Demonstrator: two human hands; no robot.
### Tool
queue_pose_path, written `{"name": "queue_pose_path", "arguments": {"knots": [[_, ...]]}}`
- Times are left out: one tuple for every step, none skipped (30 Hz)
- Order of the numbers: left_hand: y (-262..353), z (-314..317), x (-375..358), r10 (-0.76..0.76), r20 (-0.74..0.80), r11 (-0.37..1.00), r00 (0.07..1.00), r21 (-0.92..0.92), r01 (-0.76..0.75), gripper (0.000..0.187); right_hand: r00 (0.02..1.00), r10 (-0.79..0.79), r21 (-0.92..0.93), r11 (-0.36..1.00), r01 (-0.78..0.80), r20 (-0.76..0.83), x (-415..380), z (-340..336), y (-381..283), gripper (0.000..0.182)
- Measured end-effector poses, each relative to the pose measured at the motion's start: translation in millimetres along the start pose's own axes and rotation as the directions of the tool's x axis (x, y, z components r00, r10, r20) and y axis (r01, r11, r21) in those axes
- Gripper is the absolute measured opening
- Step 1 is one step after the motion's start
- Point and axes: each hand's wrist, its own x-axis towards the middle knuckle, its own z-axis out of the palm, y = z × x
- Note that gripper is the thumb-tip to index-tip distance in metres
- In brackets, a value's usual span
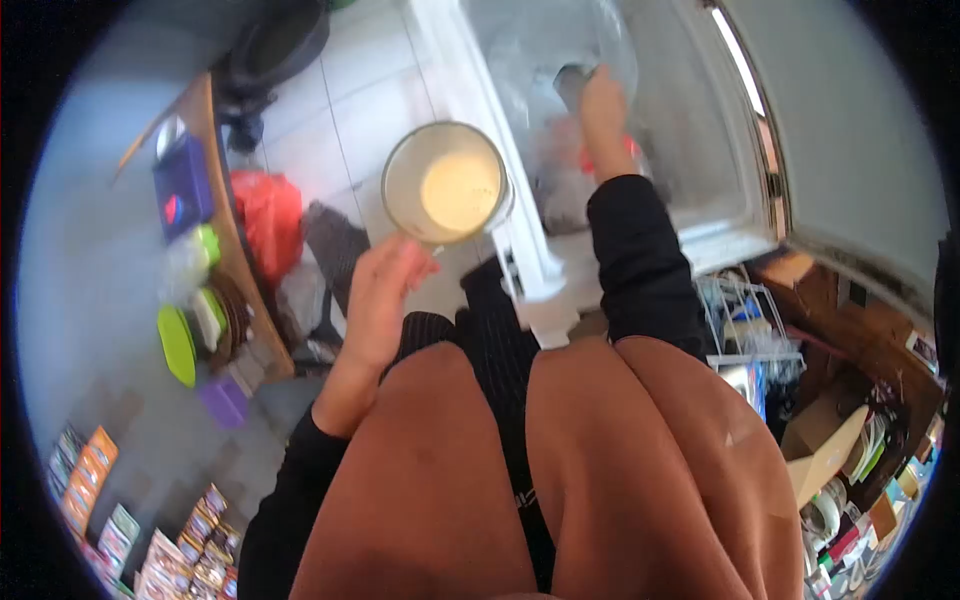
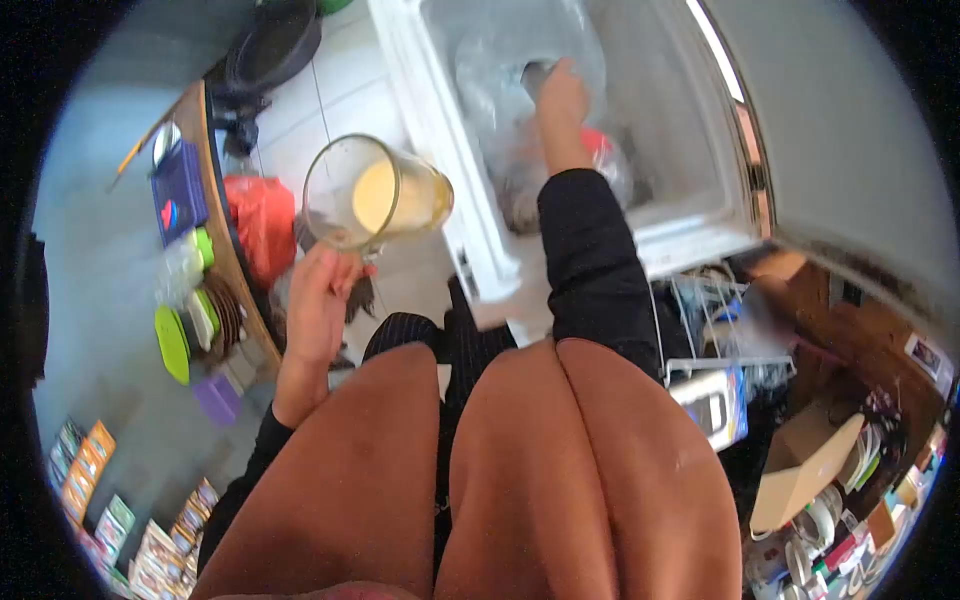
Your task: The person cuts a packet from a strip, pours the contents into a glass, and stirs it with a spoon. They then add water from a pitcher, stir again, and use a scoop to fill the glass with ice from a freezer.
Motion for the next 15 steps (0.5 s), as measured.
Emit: {"name": "queue_pose_path", "arguments": {"knots": [[3.5,2.9,18.5,0.000,0.018,0.999,1.000,-0.037,0.000,0.026,1.000,0.004,-0.012,1.000,-0.004,0.007,17.6,20.8,-1.0,0.023],[5.5,5.4,40.3,-0.006,0.035,0.997,0.999,-0.076,0.008,0.031,1.000,0.007,-0.027,1.000,-0.006,0.020,31.1,38.3,-1.5,0.021],[6.4,8.4,63.2,0.009,0.049,0.998,0.999,-0.066,-0.005,0.031,0.999,0.023,-0.040,0.999,-0.021,0.044,41.4,53.3,0.1,0.019],[7.4,11.6,84.0,0.022,0.070,0.997,0.997,-0.076,-0.017,0.034,0.996,0.046,-0.055,0.998,-0.042,0.074,48.5,65.8,4.0,0.018],[7.1,14.3,103.6,0.028,0.094,0.996,0.995,-0.086,-0.020,0.038,0.996,0.066,-0.050,0.997,-0.063,0.066,53.0,77.4,11.4,0.018],[2.6,11.6,123.8,0.043,0.148,0.997,0.988,-0.072,-0.033,0.039,0.989,0.089,-0.068,0.994,-0.081,0.122,54.3,88.3,20.0,0.020],[-0.9,12.7,144.6,0.030,0.167,0.998,0.986,-0.063,-0.020,0.039,0.977,0.113,-0.087,0.991,-0.099,0.182,55.6,91.6,24.7,0.022],[-4.1,15.1,164.0,0.039,0.155,0.999,0.987,-0.032,-0.035,0.040,0.972,0.137,-0.090,0.988,-0.122,0.191,58.8,92.4,30.9,0.022],[-8.8,17.4,181.8,0.041,0.138,0.999,0.990,-0.005,-0.041,0.042,0.953,0.172,-0.079,0.984,-0.157,0.249,60.8,91.9,38.6,0.023],[-13.4,15.3,202.1,0.011,0.191,0.998,0.982,0.052,-0.021,0.044,0.928,0.209,-0.071,0.978,-0.197,0.308,56.7,90.0,44.0,0.024],[-17.4,17.7,219.7,-0.006,0.212,0.998,0.977,0.058,-0.006,0.044,0.921,0.235,-0.076,0.972,-0.223,0.311,56.7,91.8,48.6,0.024],[-20.4,20.6,238.6,-0.001,0.227,0.999,0.974,0.041,-0.008,0.041,0.915,0.224,-0.086,0.975,-0.207,0.337,63.3,92.1,49.6,0.024],[-24.3,20.7,254.4,0.001,0.246,1.000,0.969,0.025,-0.007,0.039,0.906,0.218,-0.095,0.976,-0.197,0.363,67.7,94.3,51.5,0.024],[-25.6,16.5,272.7,-0.034,0.342,0.995,0.939,0.104,-0.002,0.033,0.905,0.245,-0.096,0.969,-0.226,0.347,73.0,110.3,62.4,0.024],[-29.6,17.8,286.7,-0.034,0.361,0.995,0.932,0.101,-0.003,0.033,0.933,0.214,-0.066,0.977,-0.203,0.291,74.5,127.4,70.9,0.025]]}}
